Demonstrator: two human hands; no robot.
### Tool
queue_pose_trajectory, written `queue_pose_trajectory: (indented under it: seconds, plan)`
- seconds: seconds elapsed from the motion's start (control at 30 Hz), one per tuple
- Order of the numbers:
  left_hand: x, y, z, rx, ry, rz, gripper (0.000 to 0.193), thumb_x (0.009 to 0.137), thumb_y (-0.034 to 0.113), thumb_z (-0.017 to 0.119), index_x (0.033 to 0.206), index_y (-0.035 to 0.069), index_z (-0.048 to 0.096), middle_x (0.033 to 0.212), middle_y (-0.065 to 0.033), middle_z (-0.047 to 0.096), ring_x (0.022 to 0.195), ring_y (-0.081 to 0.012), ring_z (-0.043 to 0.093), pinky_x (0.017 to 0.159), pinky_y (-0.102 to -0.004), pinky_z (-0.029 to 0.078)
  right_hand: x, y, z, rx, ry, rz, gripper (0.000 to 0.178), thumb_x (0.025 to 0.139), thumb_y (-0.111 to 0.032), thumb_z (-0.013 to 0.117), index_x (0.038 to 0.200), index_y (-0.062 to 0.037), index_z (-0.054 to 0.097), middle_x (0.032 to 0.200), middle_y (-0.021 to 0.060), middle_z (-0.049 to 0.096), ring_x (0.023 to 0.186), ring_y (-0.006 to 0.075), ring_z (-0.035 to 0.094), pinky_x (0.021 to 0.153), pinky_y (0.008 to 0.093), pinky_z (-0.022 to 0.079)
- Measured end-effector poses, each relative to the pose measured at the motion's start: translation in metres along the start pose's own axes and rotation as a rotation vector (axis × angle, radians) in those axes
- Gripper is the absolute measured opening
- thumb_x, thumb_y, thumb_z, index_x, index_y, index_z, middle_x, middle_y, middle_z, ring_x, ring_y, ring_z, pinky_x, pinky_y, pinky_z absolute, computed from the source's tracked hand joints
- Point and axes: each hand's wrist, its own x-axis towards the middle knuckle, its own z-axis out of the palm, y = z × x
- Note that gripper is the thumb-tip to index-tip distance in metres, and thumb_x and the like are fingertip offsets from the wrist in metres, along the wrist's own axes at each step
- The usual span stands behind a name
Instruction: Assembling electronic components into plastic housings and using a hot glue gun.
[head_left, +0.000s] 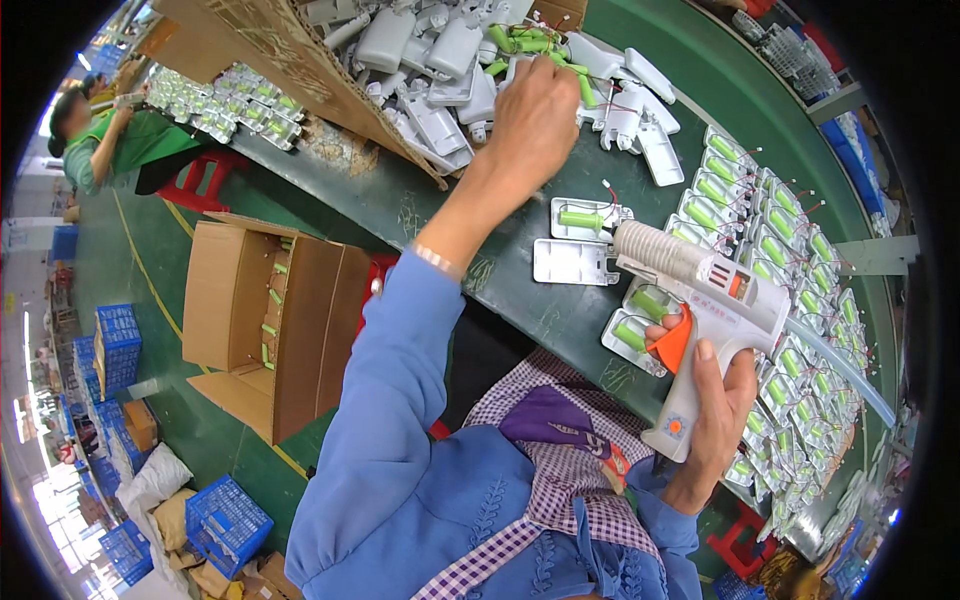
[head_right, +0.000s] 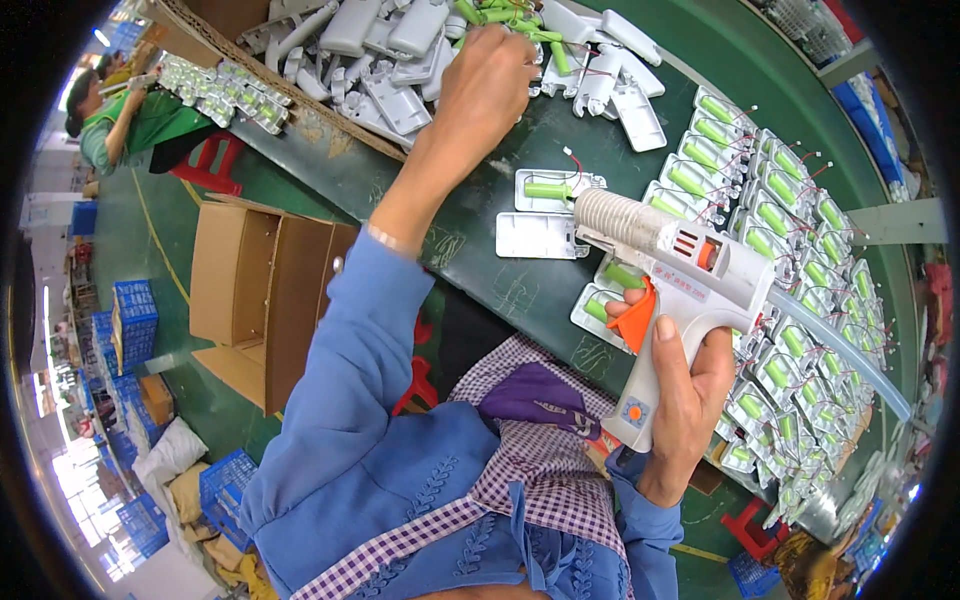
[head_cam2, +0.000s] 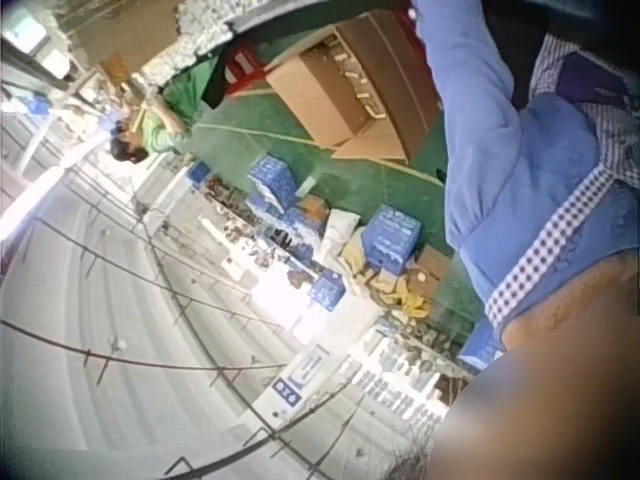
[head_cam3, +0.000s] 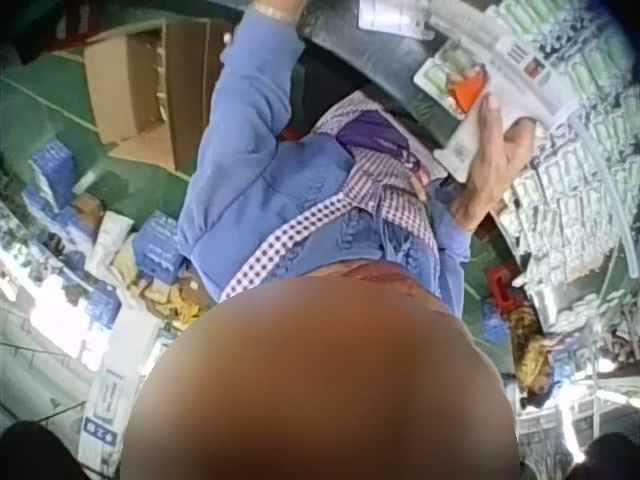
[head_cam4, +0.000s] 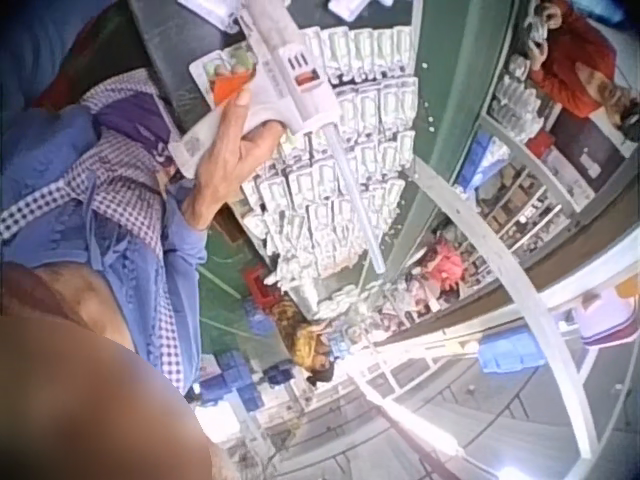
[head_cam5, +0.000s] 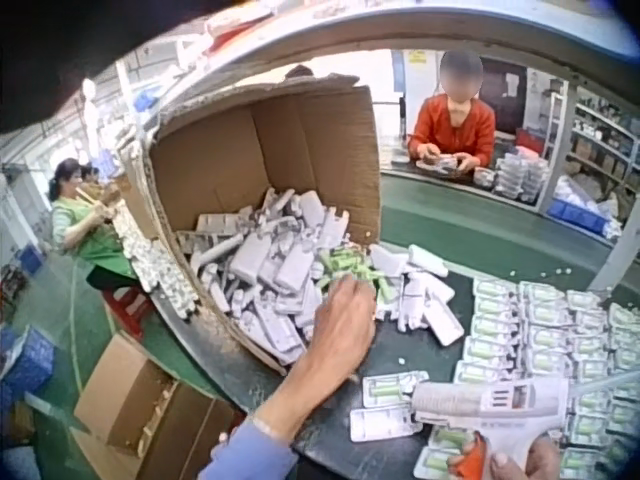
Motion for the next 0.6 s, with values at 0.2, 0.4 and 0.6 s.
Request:
queue_pose_trajectory:
  seconds: [0.2, 0.4, 0.6]
  plan:
    - [0.051, -0.031, 0.078, 0.387, -0.189, 0.248, 0.015, 0.073, 0.003, 0.06, 0.083, -0.002, 0.07, 0.101, -0.0191, 0.061, 0.105, -0.0319, 0.053, 0.08, -0.0421, 0.044, -0.008, 0.001, -0.004, 0.009, 0.002, -0.038, 0.042, 0.094, -0.006, 0.052, 0.13, 0.011, 0.039, 0.113, 0.0264, 0.063, 0.101, 0.0321, 0.066, 0.093, 0.0416, 0.05]
    - [0.068, -0.046, 0.08, 0.47, 0.085, 0.343, 0.013, 0.077, 0.01, 0.062, 0.079, -0.001, 0.067, 0.08, -0.0162, 0.067, 0.083, -0.0346, 0.064, 0.068, -0.0423, 0.049, -0.01, -0.003, -0.006, 0.054, -0.011, -0.033, 0.042, 0.093, -0.007, 0.052, 0.128, 0.0126, 0.04, 0.112, 0.0277, 0.063, 0.102, 0.0333, 0.065, 0.096, 0.0427, 0.048]
    - [0.052, -0.025, -0.021, -0.133, -0.024, -0.282, 0.019, 0.082, 0.014, 0.066, 0.078, -0.001, 0.055, 0.072, -0.021, 0.065, 0.069, -0.0363, 0.067, 0.058, -0.0437, 0.05, -0.017, -0.002, 0.0, 0.062, -0.055, -0.015, 0.044, 0.092, -0.006, 0.053, 0.13, 0.0126, 0.04, 0.112, 0.0276, 0.062, 0.101, 0.0349, 0.065, 0.095, 0.0444, 0.048]
